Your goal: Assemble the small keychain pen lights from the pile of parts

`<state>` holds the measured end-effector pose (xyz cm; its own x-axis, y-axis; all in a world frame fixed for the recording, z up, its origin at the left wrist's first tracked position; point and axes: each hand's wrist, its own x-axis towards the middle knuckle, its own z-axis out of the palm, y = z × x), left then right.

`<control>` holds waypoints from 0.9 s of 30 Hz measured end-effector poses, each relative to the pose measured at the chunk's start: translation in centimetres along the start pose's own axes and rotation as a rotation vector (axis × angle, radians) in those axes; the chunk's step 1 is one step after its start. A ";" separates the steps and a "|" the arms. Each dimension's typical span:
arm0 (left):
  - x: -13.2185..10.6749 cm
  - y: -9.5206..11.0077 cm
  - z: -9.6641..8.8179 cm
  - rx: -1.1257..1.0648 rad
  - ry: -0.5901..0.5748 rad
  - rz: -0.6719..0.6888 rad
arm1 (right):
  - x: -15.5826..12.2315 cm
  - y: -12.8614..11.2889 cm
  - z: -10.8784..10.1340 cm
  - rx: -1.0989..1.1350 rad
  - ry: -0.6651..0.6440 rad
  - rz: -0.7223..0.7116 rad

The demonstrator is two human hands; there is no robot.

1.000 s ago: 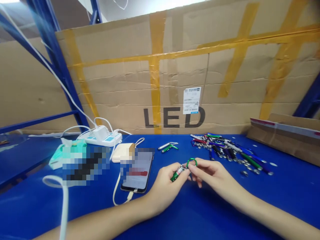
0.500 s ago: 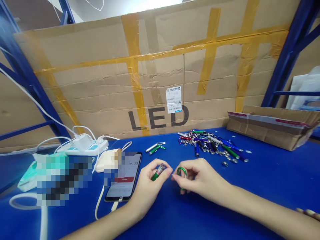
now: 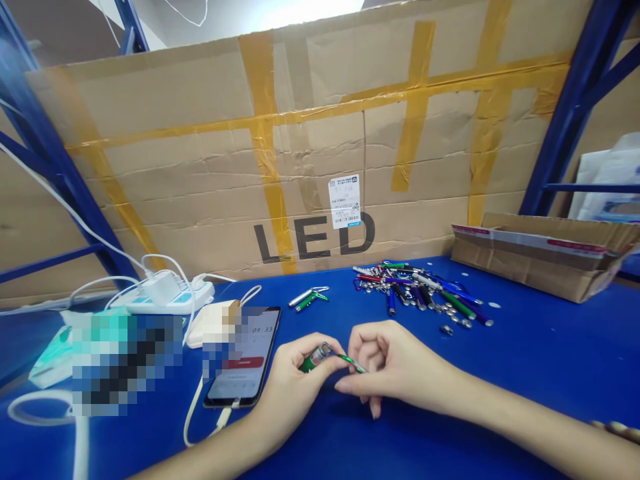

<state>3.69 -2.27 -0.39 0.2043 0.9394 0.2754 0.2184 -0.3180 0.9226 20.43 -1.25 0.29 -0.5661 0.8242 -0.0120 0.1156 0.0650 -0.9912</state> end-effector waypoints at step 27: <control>-0.8 -1.2 -0.9 0.301 0.011 0.539 | -0.3 0.3 -0.1 -0.315 -0.009 -0.138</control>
<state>2.45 -2.49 -1.43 0.3512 0.6368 0.6864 0.3472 -0.7694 0.5362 20.69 -1.39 0.01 -0.6008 0.7908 0.1169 0.2831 0.3472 -0.8940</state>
